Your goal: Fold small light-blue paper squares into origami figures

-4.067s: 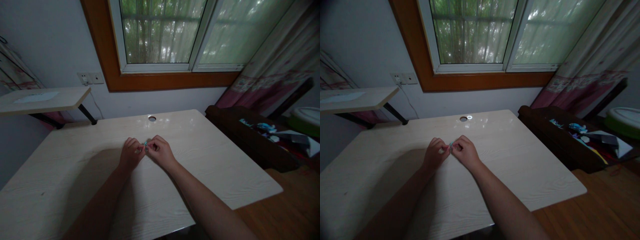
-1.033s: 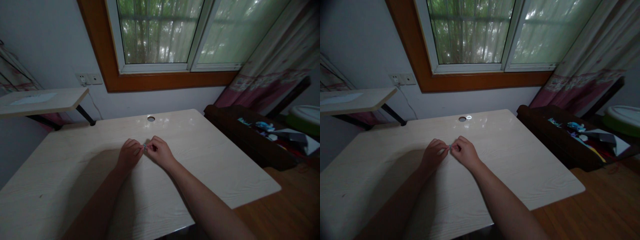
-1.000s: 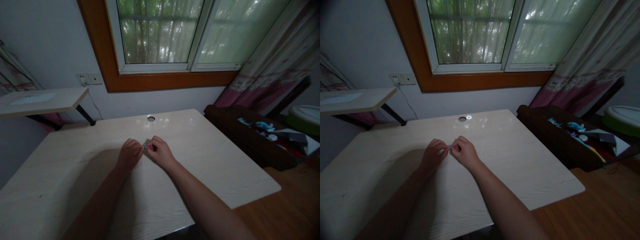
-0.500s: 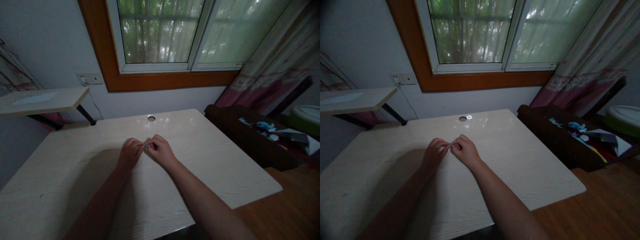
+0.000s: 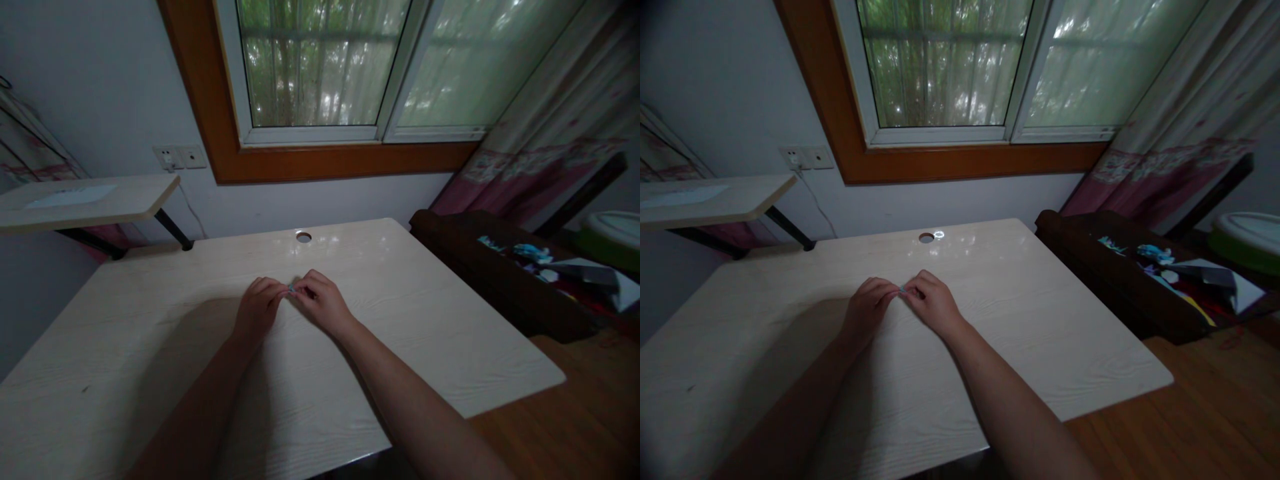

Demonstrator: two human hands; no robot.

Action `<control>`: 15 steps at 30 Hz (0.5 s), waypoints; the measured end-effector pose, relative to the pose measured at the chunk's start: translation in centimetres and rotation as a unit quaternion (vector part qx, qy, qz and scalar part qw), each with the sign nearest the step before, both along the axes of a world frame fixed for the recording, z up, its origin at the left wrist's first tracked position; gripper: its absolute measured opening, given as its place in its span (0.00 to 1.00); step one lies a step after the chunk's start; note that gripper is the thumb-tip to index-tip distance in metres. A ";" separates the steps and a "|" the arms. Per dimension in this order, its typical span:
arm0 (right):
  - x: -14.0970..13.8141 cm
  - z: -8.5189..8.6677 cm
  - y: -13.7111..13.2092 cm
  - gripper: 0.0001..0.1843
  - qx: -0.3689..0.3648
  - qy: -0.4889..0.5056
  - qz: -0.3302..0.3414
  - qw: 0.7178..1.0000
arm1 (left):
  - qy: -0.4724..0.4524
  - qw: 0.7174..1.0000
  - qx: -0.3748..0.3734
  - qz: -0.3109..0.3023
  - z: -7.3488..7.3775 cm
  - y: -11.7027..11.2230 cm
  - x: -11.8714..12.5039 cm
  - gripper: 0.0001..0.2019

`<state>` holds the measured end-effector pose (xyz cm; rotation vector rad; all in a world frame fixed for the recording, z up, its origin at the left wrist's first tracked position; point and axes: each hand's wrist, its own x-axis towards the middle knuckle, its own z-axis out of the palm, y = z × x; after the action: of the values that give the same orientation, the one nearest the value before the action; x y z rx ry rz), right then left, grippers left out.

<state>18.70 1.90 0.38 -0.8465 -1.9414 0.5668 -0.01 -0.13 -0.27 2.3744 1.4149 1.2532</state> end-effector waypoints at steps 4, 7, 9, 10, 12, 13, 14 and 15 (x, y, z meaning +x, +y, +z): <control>0.0 0.1 -0.1 0.03 -0.001 -0.004 0.006 1.000 | 0.003 1.000 0.014 0.006 0.0 -0.1 0.0 0.09; 0.1 0.3 -0.2 0.03 0.002 -0.001 0.017 1.000 | -0.002 1.000 0.022 0.008 0.1 -0.2 0.2 0.08; 0.1 0.3 -0.2 0.03 0.004 0.004 0.022 1.000 | -0.007 0.999 0.032 0.009 0.2 -0.3 0.3 0.08; 0.1 0.4 -0.2 0.03 0.005 0.007 0.024 1.000 | -0.009 0.999 0.037 0.008 0.1 -0.3 0.3 0.07; 0.1 0.4 -0.2 0.04 0.006 0.012 0.028 1.000 | -0.013 0.999 0.045 0.008 0.1 -0.3 0.4 0.06; 0.1 0.4 -0.2 0.04 0.007 0.014 0.030 0.999 | -0.015 0.999 0.047 0.007 0.1 -0.3 0.4 0.06; 0.1 0.4 -0.2 0.04 0.009 0.016 0.031 0.999 | -0.017 0.999 0.049 0.006 0.1 -0.3 0.4 0.06; 0.1 0.3 -0.2 0.04 0.011 0.017 0.032 0.999 | -0.020 0.999 0.049 0.005 0.1 -0.4 0.4 0.05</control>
<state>18.78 1.75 0.72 -0.7579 -1.9452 0.5947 0.43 -0.48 -0.16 2.3930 1.3876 1.3956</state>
